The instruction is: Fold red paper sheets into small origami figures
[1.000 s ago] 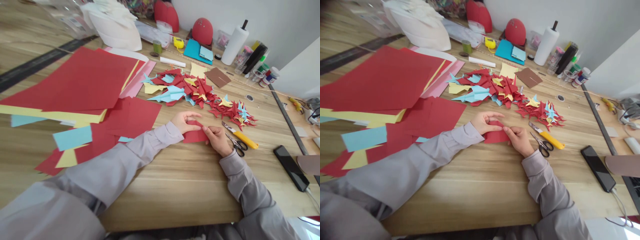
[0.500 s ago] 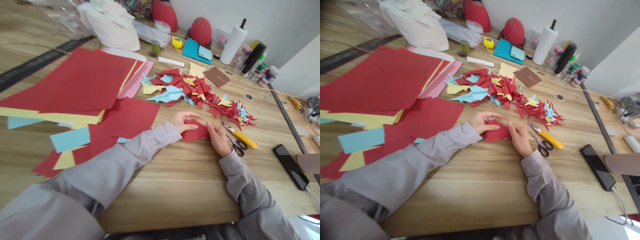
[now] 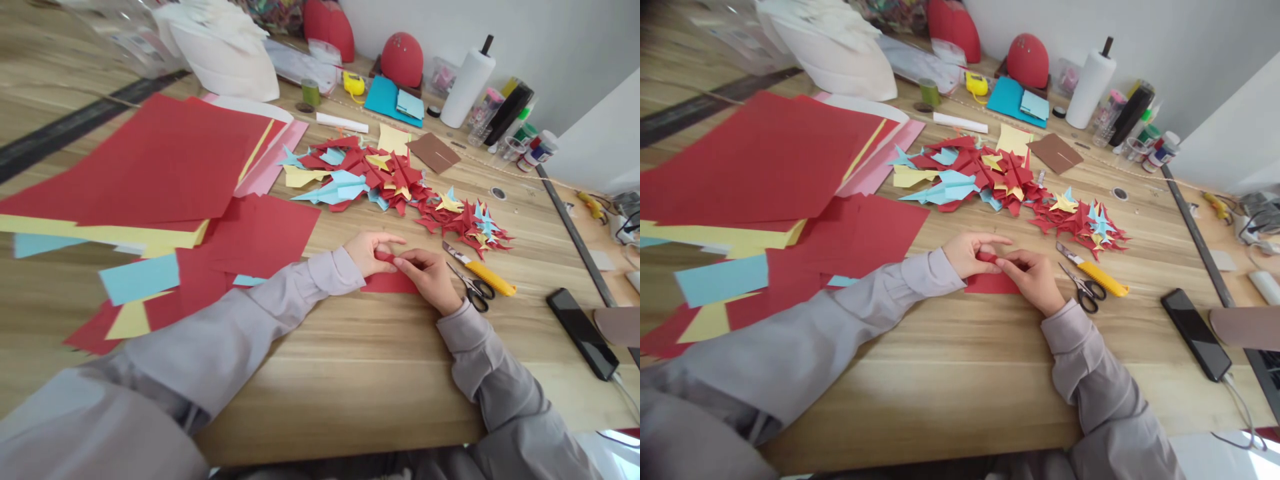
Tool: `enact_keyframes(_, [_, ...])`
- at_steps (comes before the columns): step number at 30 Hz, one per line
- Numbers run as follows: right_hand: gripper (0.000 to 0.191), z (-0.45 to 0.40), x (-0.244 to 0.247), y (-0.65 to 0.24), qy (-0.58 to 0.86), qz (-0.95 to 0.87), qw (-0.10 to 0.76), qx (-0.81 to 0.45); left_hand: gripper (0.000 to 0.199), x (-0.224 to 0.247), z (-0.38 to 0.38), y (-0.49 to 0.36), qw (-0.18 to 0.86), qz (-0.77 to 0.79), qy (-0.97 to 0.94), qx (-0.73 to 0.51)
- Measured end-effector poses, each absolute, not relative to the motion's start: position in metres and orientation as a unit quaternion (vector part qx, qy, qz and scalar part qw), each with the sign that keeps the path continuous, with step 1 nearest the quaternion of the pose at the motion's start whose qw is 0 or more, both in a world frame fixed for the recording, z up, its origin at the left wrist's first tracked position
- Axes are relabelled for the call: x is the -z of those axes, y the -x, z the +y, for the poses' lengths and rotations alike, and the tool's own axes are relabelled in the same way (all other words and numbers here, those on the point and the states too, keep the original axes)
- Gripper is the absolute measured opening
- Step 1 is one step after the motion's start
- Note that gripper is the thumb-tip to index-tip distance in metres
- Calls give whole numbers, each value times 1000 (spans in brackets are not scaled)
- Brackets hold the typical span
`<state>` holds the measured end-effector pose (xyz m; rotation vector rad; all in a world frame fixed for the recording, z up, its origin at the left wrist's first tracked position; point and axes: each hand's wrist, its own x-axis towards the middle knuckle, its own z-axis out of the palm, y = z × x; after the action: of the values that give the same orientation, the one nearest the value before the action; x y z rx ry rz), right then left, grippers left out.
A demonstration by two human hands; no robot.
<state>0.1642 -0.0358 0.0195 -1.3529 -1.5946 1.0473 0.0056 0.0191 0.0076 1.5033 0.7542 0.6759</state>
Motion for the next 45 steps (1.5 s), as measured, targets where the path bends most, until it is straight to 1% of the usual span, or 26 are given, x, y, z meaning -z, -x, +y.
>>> enact_keyframes(6, [28, -36, -21, -163, 540, -654, 390, -359, 60, -10, 12, -9, 538, 338, -723, -271])
enact_keyframes(12, [28, -33, -20, -165, 544, -626, 402, -389, 60, -7, 15, -11, 513, 358, -717, -307])
enact_keyframes(18, [29, -31, -17, -167, 524, -588, 427, -445, 59, -8, 14, -12, 547, 349, -689, -323])
enact_keyframes(24, [31, -33, -18, -165, 510, -519, 438, -528, 58, -11, 13, -11, 597, 330, -667, -300])
enact_keyframes(29, [33, -33, -15, -164, 514, -483, 443, -554, 61, -10, 14, -10, 628, 326, -640, -299])
enact_keyframes(35, [36, -33, -15, -167, 530, -498, 457, -512, 62, -9, 15, -10, 622, 332, -638, -310])
enact_keyframes(41, [27, -32, -17, -166, 512, -567, 442, -470, 56, -7, 17, -11, 566, 361, -647, -363])
enact_keyframes(43, [25, -31, -15, -166, 519, -572, 451, -447, 53, -5, 18, -11, 568, 359, -639, -374])
enact_keyframes(45, [24, -30, -13, -167, 529, -572, 457, -429, 46, -4, 18, -11, 575, 357, -622, -394])
